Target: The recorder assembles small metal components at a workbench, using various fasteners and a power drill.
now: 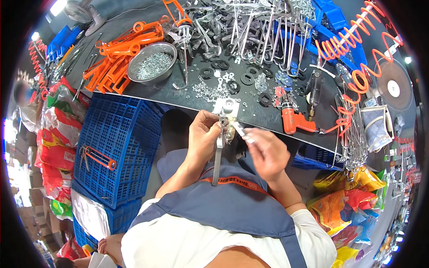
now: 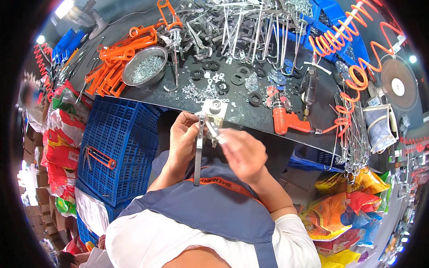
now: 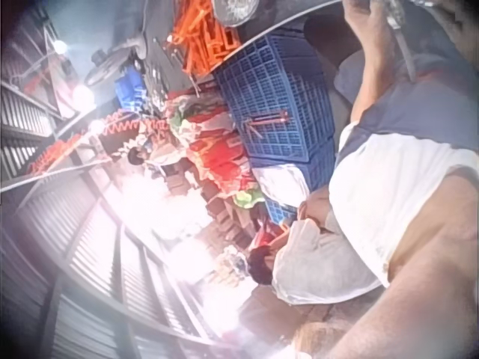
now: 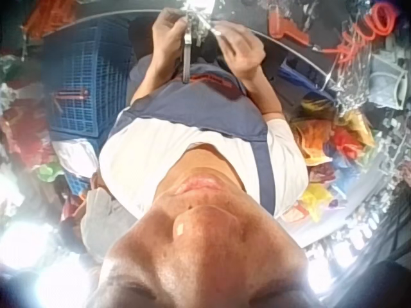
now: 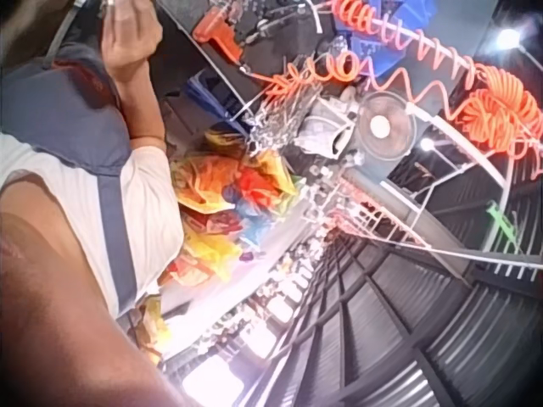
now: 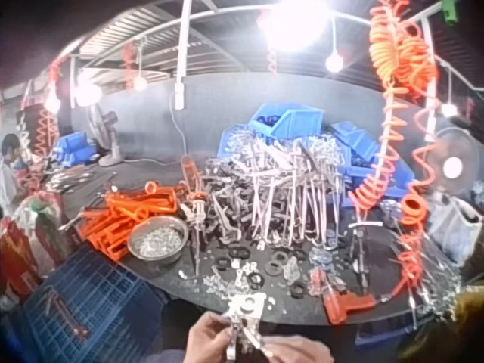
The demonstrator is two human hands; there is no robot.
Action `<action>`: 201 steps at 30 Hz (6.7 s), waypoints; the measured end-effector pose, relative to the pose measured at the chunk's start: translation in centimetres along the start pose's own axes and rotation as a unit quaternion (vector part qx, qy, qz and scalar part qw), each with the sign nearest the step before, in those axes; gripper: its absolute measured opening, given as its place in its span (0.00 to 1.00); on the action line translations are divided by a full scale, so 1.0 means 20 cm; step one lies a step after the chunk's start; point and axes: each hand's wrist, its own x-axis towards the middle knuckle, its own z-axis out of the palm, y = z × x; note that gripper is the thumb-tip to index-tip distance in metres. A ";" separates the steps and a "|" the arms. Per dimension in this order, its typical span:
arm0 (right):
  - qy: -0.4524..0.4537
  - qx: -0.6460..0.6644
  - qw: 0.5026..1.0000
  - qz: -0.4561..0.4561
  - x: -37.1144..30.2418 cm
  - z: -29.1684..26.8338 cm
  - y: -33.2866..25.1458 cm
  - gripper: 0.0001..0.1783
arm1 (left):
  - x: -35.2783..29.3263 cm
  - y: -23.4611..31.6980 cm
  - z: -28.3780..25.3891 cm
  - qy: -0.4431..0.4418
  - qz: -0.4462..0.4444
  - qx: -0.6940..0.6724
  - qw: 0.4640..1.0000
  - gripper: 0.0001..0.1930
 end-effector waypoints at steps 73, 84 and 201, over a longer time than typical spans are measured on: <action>-0.150 0.197 0.910 0.333 -0.42 -0.21 0.03 0.21 | 0.07 0.19 -0.04 -0.197 0.374 0.546 0.723 0.41; 0.006 0.368 0.812 0.453 -0.17 0.02 0.08 0.06 | -0.11 0.39 0.01 -0.210 0.425 0.610 0.635 0.31; -0.012 -0.148 0.919 0.366 0.11 0.13 1.19 0.22 | -0.15 -0.15 -0.03 -0.177 0.066 0.225 0.956 0.04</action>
